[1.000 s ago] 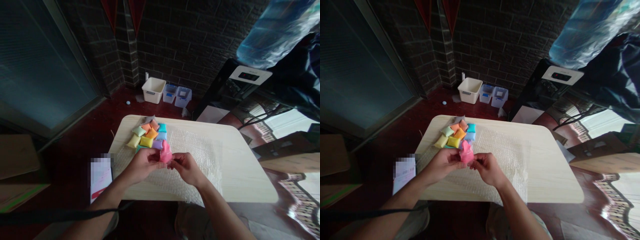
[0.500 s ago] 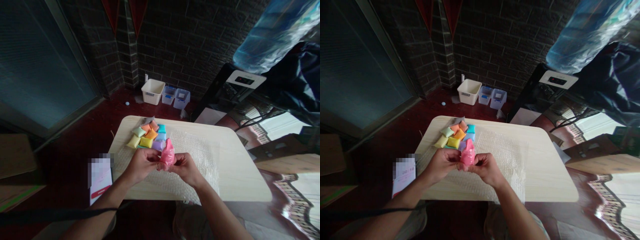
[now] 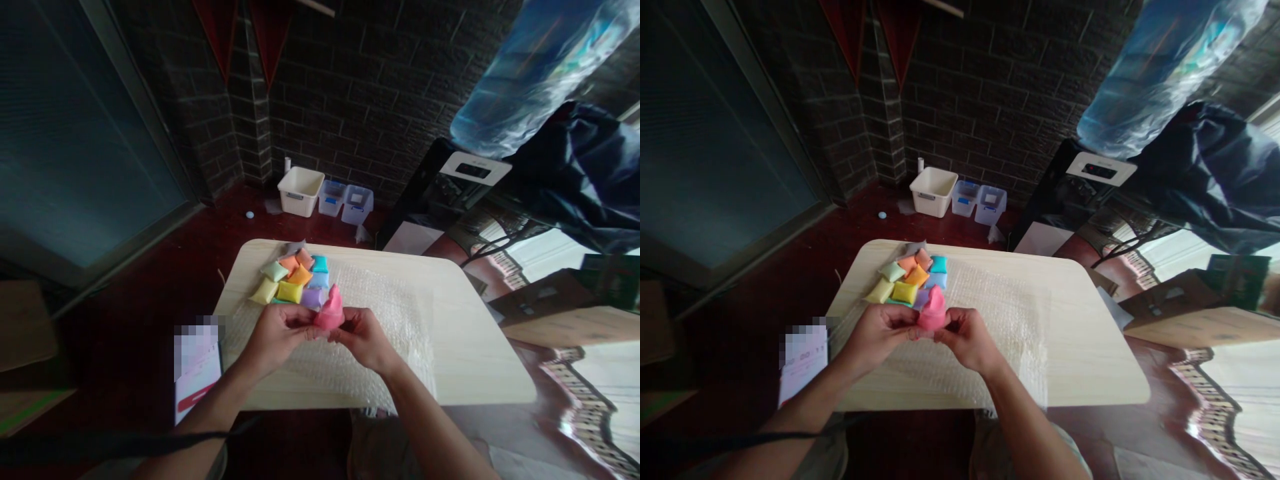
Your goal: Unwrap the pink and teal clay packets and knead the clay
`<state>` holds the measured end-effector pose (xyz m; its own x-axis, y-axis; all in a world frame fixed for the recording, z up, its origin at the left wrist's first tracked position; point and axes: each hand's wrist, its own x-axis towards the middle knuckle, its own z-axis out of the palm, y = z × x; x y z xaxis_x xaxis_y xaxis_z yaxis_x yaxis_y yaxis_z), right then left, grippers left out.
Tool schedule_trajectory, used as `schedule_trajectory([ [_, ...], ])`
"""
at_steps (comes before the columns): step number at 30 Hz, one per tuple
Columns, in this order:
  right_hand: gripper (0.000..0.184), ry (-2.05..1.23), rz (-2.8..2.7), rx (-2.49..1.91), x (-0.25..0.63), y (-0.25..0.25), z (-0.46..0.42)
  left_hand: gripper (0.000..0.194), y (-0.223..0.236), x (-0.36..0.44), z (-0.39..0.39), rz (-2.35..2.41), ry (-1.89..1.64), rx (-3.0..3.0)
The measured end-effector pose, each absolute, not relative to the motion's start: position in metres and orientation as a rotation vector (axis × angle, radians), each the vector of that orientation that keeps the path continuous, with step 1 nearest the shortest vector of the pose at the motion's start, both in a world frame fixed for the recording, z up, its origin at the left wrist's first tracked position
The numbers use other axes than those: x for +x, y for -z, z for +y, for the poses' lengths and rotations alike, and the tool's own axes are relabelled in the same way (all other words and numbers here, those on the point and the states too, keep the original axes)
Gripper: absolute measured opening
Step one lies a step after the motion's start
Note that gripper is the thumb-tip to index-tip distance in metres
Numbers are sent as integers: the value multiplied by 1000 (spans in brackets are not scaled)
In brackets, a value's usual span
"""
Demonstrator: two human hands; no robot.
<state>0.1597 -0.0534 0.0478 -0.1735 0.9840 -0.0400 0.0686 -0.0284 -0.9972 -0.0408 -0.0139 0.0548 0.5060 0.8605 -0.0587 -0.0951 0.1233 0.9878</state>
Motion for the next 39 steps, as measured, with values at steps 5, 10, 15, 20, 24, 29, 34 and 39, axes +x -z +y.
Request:
schedule_trajectory([
  [5,48,-1229,-1429,-1272,154,-37,-46,30,-50,-43,-12,721,-798,1381],
  [10,30,-1034,-1507,-1398,147,-34,-49,33,-40,-32,-19,769,-860,1471],
  [15,8,-748,-1745,-1458,138,-43,-61,27,-30,-18,-31,838,-881,1446],
  [20,16,-708,-1807,-1290,145,-51,-66,30,-39,-22,-26,751,-921,1225],
  [24,12,-767,-1561,-1232,154,-54,-66,38,-45,-30,-19,653,-826,1107],
  [29,28,-520,-1682,-1133,152,-60,-71,32,-45,-33,-23,558,-699,1095],
  [34,44,-297,-1870,-1060,147,-60,-77,17,-44,-32,-27,665,-637,1142],
  [39,40,-272,-1928,-1031,147,-59,-77,10,-44,-28,-27,808,-676,1302],
])
